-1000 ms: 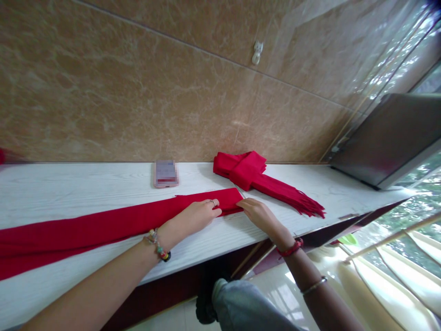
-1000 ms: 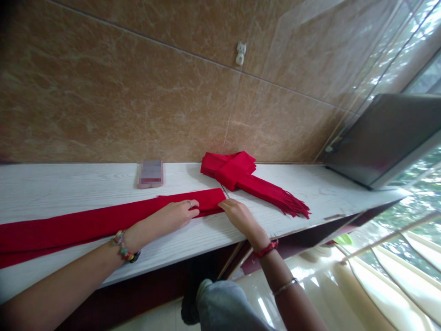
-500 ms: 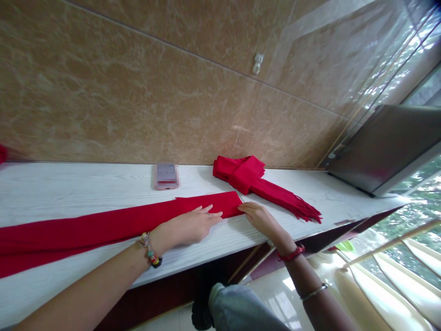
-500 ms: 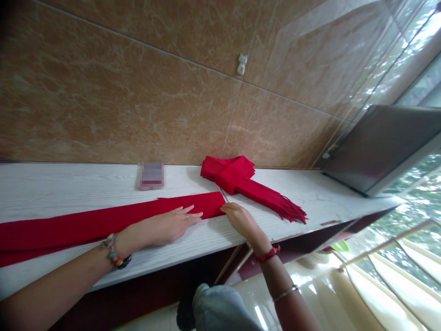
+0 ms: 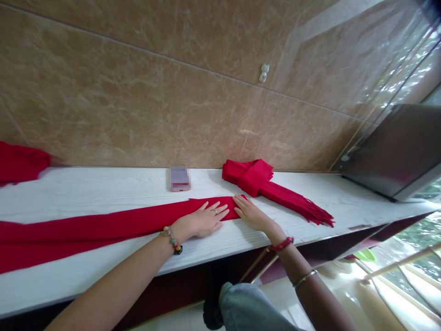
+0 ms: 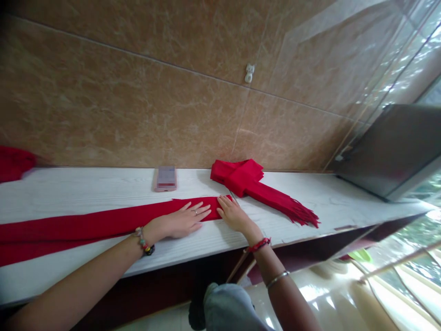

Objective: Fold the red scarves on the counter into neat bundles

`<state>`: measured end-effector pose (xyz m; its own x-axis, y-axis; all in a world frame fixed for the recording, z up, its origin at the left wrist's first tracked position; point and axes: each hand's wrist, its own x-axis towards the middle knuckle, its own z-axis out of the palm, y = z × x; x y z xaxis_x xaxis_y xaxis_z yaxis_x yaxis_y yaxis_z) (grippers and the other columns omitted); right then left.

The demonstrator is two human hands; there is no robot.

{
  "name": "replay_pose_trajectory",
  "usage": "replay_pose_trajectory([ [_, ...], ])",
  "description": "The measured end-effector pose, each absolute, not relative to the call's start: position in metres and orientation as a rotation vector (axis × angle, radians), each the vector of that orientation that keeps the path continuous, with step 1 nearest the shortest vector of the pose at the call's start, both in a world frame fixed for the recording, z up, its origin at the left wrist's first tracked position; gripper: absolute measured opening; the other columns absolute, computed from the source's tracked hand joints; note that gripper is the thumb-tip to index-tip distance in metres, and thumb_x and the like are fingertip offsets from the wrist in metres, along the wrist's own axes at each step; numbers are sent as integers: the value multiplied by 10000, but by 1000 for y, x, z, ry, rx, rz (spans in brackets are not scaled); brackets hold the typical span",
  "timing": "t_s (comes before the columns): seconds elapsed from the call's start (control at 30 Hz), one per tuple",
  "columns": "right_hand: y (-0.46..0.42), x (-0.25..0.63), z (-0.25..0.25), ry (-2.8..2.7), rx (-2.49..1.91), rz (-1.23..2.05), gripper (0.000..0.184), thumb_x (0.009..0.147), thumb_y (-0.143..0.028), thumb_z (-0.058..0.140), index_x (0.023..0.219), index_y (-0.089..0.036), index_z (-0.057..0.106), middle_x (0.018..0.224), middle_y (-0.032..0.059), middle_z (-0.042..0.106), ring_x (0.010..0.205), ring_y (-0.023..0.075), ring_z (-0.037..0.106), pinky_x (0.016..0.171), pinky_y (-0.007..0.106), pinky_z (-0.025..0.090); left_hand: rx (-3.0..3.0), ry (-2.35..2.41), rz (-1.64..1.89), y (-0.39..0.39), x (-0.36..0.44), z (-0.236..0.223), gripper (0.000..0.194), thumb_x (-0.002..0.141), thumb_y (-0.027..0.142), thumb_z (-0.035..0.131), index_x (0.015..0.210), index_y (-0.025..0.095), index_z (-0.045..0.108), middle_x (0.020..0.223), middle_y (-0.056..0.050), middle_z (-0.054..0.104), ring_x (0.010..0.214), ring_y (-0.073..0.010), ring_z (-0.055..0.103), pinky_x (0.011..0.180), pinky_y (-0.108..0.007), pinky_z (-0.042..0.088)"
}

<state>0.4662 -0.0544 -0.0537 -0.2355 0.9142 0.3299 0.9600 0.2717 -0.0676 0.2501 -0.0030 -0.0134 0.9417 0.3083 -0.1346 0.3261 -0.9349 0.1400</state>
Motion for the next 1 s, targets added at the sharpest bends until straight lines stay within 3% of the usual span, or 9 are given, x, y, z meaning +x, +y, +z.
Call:
replay_pose_trajectory([
  [0.17, -58, 473, -55, -2303, -1783, -288, 442, 902, -245, 280, 1277, -56, 416, 1302, 204, 440, 1241, 259, 362, 991, 465, 346, 2878, 494, -158, -1, 220, -5, 524, 930, 401, 216, 1401, 177, 172, 1465, -40, 135, 1343, -174, 84, 1078, -411, 90],
  [0.37, -44, 413, -17, -2268, -1778, -404, 418, 865, -215, 371, 1213, -9, 477, 1287, 223, 449, 1233, 279, 371, 1010, 453, 327, 2772, 905, -176, 16, 114, 15, 569, 918, 444, 240, 1395, 137, 196, 1456, -108, 144, 1331, -186, 145, 1062, -325, 156],
  [0.5, -33, 319, 1, -2447, -1389, -270, 367, 868, -219, 395, 1182, -77, 521, 1250, 160, 511, 1202, 220, 422, 1012, 369, 353, 2769, 1114, -218, 27, 54, 21, 551, 892, 389, 345, 1362, 110, 278, 1428, -156, 222, 1304, -215, 236, 1033, -325, 227],
  [0.67, -32, 244, -7, -2594, -1215, -84, 395, 831, -226, 485, 1205, -100, 505, 1238, 149, 525, 1148, 228, 480, 952, 358, 414, 2823, 1034, -241, 16, 14, 25, 504, 812, 319, 521, 1287, 196, 411, 1391, -115, 340, 1236, -214, 371, 983, -313, 309],
  [0.83, -28, 242, -19, -2642, -1115, -8, 384, 823, -135, 457, 1202, -109, 512, 1218, 130, 547, 1113, 203, 513, 945, 330, 422, 3008, 995, -84, 7, -9, 21, 295, 809, 114, 472, 1079, 163, 582, 1189, -92, 534, 1074, -164, 508, 918, -251, 367],
  [1.0, -30, 253, -23, -2609, -1070, -69, 372, 852, -116, 395, 1207, -116, 506, 1185, 120, 572, 1085, 189, 533, 927, 335, 440, 3129, 1091, -21, 16, -24, 12, 240, 827, 70, 398, 938, 138, 600, 978, -87, 595, 888, -168, 573, 805, -265, 436],
])
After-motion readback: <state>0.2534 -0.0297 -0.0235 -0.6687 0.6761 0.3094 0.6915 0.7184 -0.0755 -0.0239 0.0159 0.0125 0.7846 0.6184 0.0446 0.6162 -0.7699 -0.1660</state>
